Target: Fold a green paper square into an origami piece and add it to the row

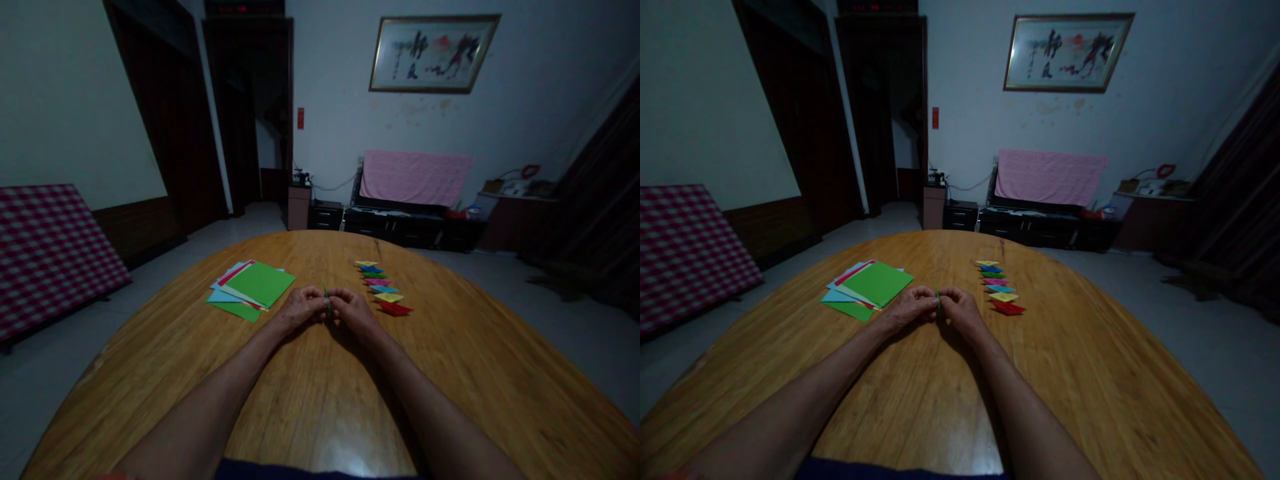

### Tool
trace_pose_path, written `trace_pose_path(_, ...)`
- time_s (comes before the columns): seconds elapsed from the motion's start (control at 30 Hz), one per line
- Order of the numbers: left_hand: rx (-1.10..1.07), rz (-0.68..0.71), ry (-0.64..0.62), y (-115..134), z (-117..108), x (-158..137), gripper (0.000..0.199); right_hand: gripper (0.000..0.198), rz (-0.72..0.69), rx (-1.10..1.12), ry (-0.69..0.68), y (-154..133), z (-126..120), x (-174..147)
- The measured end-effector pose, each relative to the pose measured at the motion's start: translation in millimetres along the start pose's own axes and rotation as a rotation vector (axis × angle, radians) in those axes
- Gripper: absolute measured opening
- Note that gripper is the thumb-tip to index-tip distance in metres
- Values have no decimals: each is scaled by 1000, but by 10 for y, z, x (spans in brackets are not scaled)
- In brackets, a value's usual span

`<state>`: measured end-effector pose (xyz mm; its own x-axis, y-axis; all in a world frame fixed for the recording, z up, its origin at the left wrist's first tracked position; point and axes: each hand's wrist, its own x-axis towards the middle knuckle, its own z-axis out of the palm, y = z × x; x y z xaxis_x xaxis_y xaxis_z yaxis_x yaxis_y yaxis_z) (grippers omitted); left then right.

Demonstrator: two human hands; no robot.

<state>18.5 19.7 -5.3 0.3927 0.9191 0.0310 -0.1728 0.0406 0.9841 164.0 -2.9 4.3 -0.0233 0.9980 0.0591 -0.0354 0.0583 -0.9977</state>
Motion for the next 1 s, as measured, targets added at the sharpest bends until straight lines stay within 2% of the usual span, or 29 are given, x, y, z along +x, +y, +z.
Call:
trace_pose_path(0.2,-23,22,2,23,-38,17,25,30,-12,78,-196,13,-63,1)
trace_pose_path(0.37,-45,22,-15,-30,-74,41,23,31,-40,102,-244,82,-89,24)
trace_pose_path(0.53,-34,24,-2,-5,-50,32,22,31,-52,121,-188,108,-49,36)
trace_pose_path(0.63,-52,38,62,33,8,20,24,31,-86,77,-112,119,7,45)
trace_pose_path(0.8,5,45,137,41,45,39,38,29,-154,55,29,171,105,84)
trace_pose_path(1.0,57,70,135,6,-10,75,36,31,-134,88,25,223,102,105)
